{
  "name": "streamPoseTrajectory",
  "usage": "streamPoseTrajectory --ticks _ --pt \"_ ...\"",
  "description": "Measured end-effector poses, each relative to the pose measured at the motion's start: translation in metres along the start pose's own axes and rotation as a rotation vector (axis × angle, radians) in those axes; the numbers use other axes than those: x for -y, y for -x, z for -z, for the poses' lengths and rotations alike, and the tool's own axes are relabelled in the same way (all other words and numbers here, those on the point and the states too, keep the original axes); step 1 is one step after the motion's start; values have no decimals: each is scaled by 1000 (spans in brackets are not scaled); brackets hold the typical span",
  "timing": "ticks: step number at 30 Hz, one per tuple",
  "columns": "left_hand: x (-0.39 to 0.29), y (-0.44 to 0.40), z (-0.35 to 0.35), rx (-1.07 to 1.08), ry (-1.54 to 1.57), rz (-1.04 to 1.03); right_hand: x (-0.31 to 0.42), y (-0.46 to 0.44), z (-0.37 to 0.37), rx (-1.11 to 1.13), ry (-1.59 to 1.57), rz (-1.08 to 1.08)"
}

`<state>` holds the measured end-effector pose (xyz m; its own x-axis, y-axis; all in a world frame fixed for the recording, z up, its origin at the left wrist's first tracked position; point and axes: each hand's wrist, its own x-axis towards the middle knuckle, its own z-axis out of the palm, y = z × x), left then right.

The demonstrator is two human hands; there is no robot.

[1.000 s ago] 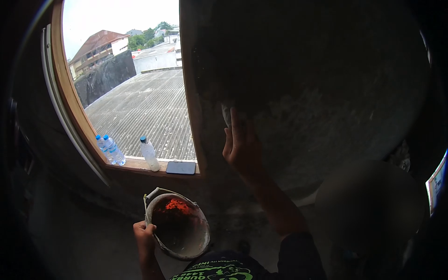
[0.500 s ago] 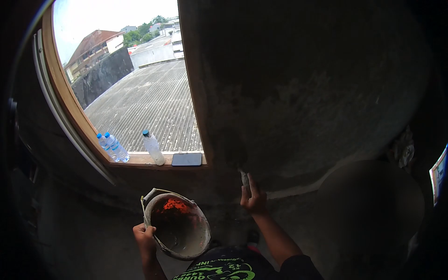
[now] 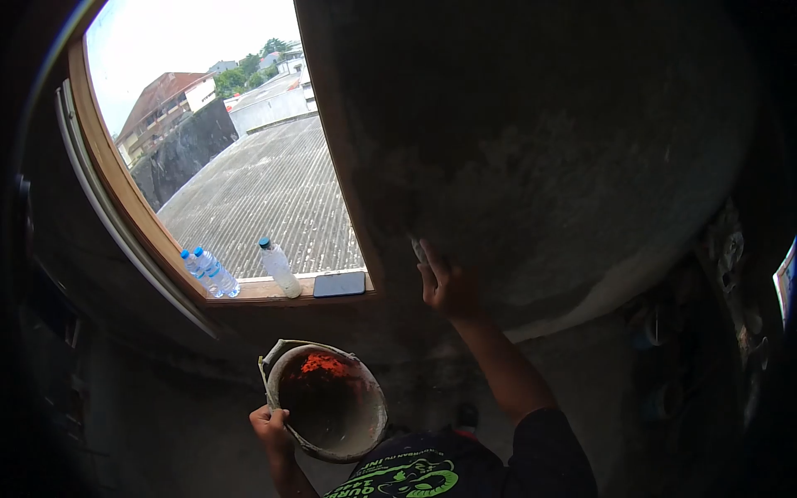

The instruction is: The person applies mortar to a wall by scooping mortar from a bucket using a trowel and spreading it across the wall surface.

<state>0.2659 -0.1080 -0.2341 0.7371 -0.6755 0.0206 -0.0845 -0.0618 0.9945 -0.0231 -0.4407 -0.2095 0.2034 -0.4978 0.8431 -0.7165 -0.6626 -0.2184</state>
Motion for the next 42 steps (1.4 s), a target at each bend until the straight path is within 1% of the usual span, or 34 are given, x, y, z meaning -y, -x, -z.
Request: streamPoseTrajectory --ticks 2,3,5,6,8,9,11,14,16,18,20,22,24,27,28,30,32,34,35,37,39,41,42 --pt "-9 9 -6 -42 -36 -27 -7 40 3 78 -66 -53" --pt "-11 13 -11 -74 -41 -17 -8 46 6 75 -71 -44" --pt "-9 14 -16 -94 -30 -28 -6 41 10 -109 -225 -31" --pt "-8 14 -16 -98 -34 -29 -5 31 11 -111 -233 -35" --pt "-13 12 -21 -107 -46 -26 -6 -6 11 -217 -253 -16" --pt "-12 11 -20 -110 -49 -17 -6 -17 9 -217 -256 -27" --pt "-3 6 -16 -99 -51 -18 -4 -26 5 -88 -173 -138" --pt "-1 6 -11 -82 -34 -10 -23 41 -29 -44 -126 -192" --pt "7 8 -7 -54 -8 -47 -34 107 -46 -116 -130 -162" --pt "-2 16 -6 -46 17 -39 -37 173 -32 86 -64 -287" --pt "-9 22 -8 -47 42 -32 -37 239 -10 306 -70 -481" --pt "-9 22 -6 -16 81 -66 -26 293 18 522 7 -669" --pt "-8 20 -6 -19 71 -61 -25 347 39 627 0 -929" --pt "-4 13 -8 21 0 -63 -39 436 73 635 53 -1129" --pt "-2 10 -12 0 0 -67 -48 464 79 631 79 -1181" --pt "-3 6 -20 30 -47 -37 -61 497 94 670 -52 -1580" --pt "-1 0 -25 22 -69 -22 -55 488 109 736 -21 -1522" --pt "7 -10 -29 40 -128 -35 -54 476 105 790 7 -1457" --pt "10 -13 -30 27 -173 -32 -59 475 100 841 -54 -1420" --pt "12 -16 -33 5 -155 -51 -67 471 87 905 -119 -1363" --pt "12 -16 -35 -6 -180 -78 -75 462 72 938 -173 -1202" --pt "-8 -9 -43 -26 -272 -160 -67 396 76 1029 -235 -1254" --pt "-10 -5 -48 -44 -326 -200 -81 393 71 1050 -276 -1190"
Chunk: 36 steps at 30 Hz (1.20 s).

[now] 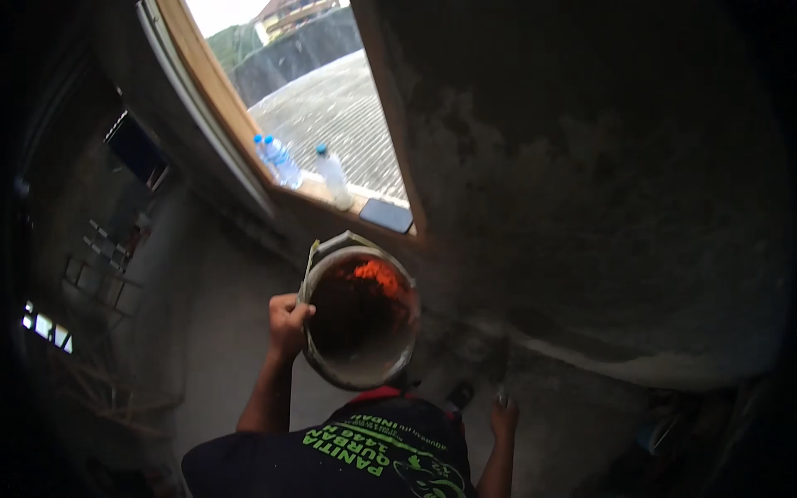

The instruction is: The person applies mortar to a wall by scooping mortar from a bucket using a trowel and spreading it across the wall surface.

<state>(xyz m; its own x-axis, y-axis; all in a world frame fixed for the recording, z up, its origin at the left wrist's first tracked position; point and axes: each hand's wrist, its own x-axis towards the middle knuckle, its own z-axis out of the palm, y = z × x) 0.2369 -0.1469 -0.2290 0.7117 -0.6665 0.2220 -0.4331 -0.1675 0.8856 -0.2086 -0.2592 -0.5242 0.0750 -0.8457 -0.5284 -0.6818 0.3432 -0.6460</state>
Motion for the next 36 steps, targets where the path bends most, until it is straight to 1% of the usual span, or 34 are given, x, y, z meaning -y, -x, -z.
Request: streamPoseTrajectory --ticks 1,2,3,4,5,6,7,9,10,12,13,15,16,18,19,20,21,23,25,26,27,28,30,33,34,36 --pt "-12 2 -2 -5 13 -15 -6 -7 -5 -174 10 228" --pt "-14 7 -5 -2 121 13 35 5 23 48 -215 57" --pt "-25 4 -8 -19 131 -12 76 13 49 121 -246 185" --pt "-34 21 -9 -44 129 -6 97 25 73 222 -265 294" --pt "-41 26 -13 -60 120 18 115 30 95 296 -247 324" --pt "-44 29 -14 -63 121 -26 133 33 107 366 -233 355" --pt "-48 31 -15 -64 122 -72 153 34 115 380 -221 353" --pt "-58 35 -19 -77 103 -91 190 37 122 147 5 1050" --pt "-61 37 -22 -80 89 -122 209 40 125 157 8 1052" --pt "-62 43 -22 -92 59 -118 246 48 125 227 103 1128" --pt "-63 43 -22 -81 2 -155 263 52 122 234 105 1127" --pt "-72 43 -25 -68 -74 -200 297 59 113 215 375 1263" --pt "-75 42 -25 -67 -75 -194 314 64 104 221 376 1260" --pt "-82 37 -22 -32 -171 -290 346 72 86 193 746 1285" --pt "-90 37 -21 -42 -177 -299 354 74 76 196 742 1286" --pt "-91 35 -18 -45 -183 -300 359 72 64 196 813 1311" --pt "-91 35 -16 -29 -204 -349 362 71 56 199 884 1335" --pt "-95 34 -14 -2 -247 -419 368 74 50 255 886 1320" --pt "-91 26 -14 7 -229 -431 378 75 50 318 892 1294" --pt "-87 24 -16 14 -206 -461 381 75 53 394 905 1269" --pt "-89 21 -17 23 -208 -459 385 75 57 468 917 1240" --pt "-93 24 -23 32 -214 -430 378 74 63 476 913 1230" --pt "-94 24 -23 42 -219 -394 372 74 70 659 897 1139" --pt "-89 21 -26 123 -195 -352 358 65 80 732 882 1095" --pt "-92 20 -30 138 -191 -374 353 60 83 737 884 1086" --pt "-92 19 -36 157 -185 -386 343 50 85 953 617 1004"
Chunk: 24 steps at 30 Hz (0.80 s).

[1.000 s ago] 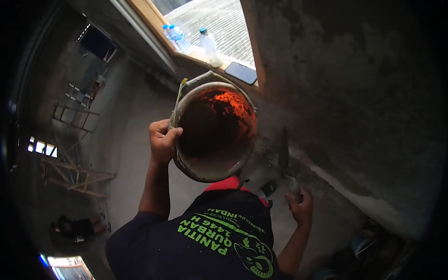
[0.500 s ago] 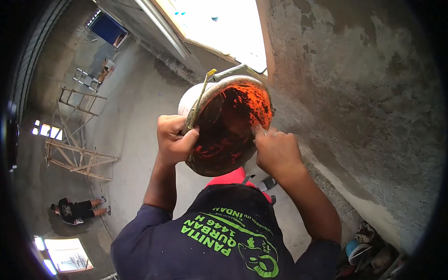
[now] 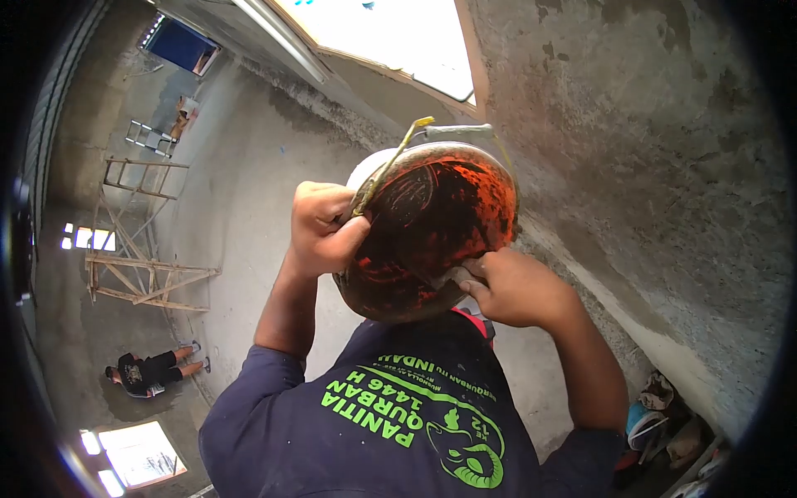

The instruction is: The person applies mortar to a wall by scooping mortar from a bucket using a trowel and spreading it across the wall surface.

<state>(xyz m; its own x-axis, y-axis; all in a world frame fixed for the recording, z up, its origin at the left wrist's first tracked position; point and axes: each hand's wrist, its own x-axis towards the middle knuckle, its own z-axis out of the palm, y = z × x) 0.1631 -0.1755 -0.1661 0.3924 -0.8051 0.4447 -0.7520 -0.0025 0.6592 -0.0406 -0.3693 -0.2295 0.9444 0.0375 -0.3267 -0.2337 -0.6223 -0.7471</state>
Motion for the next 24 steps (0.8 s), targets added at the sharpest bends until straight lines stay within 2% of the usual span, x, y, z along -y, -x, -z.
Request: streamPoseTrajectory --ticks 1,2,4,5,7,8,10,11,13,14,16,18,20,22,24 --pt "1 -1 -2 29 32 6 -5 2 -6 -59 -169 103" --pt "3 -3 -4 56 63 8 -11 1 -9 -57 -170 101" --pt "10 -5 -8 92 83 -17 -23 -4 -16 114 -419 -4" --pt "12 -6 -10 132 72 -54 -27 -8 -21 113 -415 0" --pt "12 -7 -10 191 61 -75 -36 -12 -39 102 -673 46" --pt "13 -6 -9 184 57 -80 -39 -15 -48 102 -665 51" --pt "19 -5 -8 155 76 -80 -47 -22 -67 84 -918 23" --pt "19 -7 -4 147 66 -86 -54 -27 -75 86 -909 34" --pt "17 -9 5 88 24 -60 -62 -32 -88 151 -1238 30" --pt "19 -10 11 84 19 -70 -61 -33 -92 146 -1231 39" --pt "26 -12 23 -15 13 38 -60 -31 -92 239 -1638 115" --pt "52 -6 30 -102 127 162 -74 -27 -101 226 -1621 110" --pt "59 -7 37 -220 308 214 -75 -23 -99 202 -1817 219" --pt "60 -10 40 -338 525 300 -75 -20 -93 115 -1818 240" --pt "62 -14 44 -359 560 302 -78 -15 -86 21 -1825 233"
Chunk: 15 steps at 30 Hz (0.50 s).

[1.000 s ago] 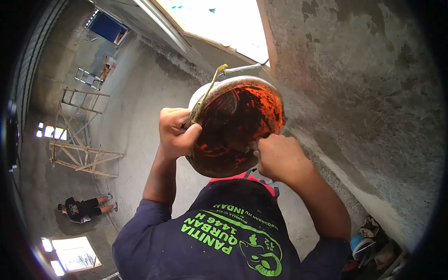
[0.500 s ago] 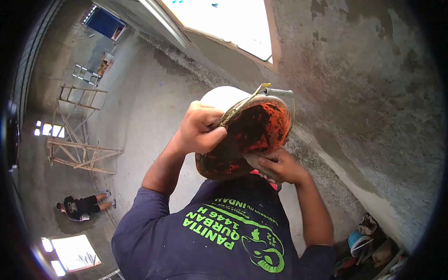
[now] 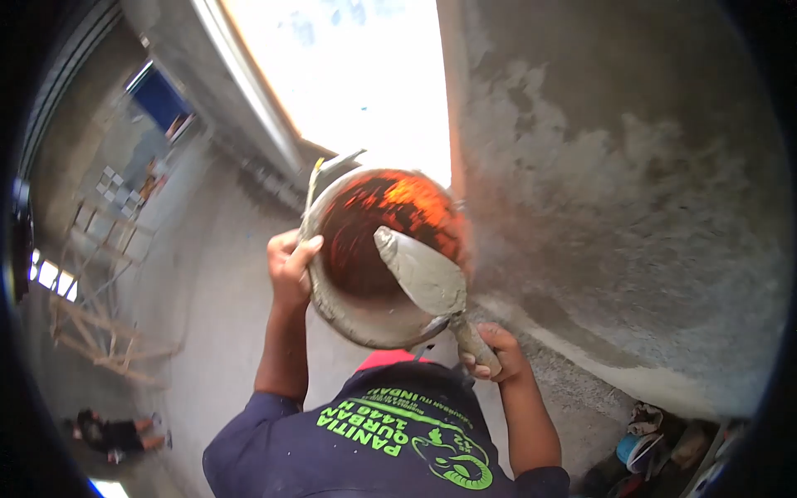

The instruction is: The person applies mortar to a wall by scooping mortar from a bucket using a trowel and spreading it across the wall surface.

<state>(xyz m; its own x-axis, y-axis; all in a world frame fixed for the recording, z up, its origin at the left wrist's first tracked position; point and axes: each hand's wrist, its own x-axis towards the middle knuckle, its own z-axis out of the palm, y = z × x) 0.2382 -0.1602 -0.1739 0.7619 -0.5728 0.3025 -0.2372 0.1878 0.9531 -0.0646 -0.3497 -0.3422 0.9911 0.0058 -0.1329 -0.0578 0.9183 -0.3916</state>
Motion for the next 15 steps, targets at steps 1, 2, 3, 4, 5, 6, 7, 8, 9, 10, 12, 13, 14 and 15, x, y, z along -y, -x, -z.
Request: streamPoseTrajectory --ticks 1,2,3,4,5,6,7,8,9,10,12,13,14,15 --pt "12 -1 5 -2 -5 -7 2 4 7 5 24 56" --pt "22 -6 11 -3 -5 -17 7 6 1 -9 64 119" --pt "23 -8 9 -12 6 -17 12 8 -5 24 68 158" --pt "23 -7 7 -28 11 -11 18 10 -12 59 69 186" --pt "33 -9 14 -12 -3 4 26 10 -20 76 106 253" --pt "42 -11 21 2 -23 21 34 13 -36 69 131 292" --pt "50 -13 25 13 -53 -4 42 16 -57 23 210 395" --pt "54 -16 27 20 -87 -25 52 17 -74 -24 282 492" --pt "56 -15 26 29 -64 -27 61 19 -77 12 389 590" --pt "57 -15 28 32 -66 4 66 18 -84 6 400 616" --pt "66 -18 31 63 -59 3 80 17 -103 -44 535 812" --pt "68 -20 30 77 -64 -12 87 17 -121 -111 579 830" --pt "69 -21 32 90 -74 -22 95 9 -128 -110 596 858" --pt "69 -22 34 85 -72 23 98 -2 -137 -160 633 947"
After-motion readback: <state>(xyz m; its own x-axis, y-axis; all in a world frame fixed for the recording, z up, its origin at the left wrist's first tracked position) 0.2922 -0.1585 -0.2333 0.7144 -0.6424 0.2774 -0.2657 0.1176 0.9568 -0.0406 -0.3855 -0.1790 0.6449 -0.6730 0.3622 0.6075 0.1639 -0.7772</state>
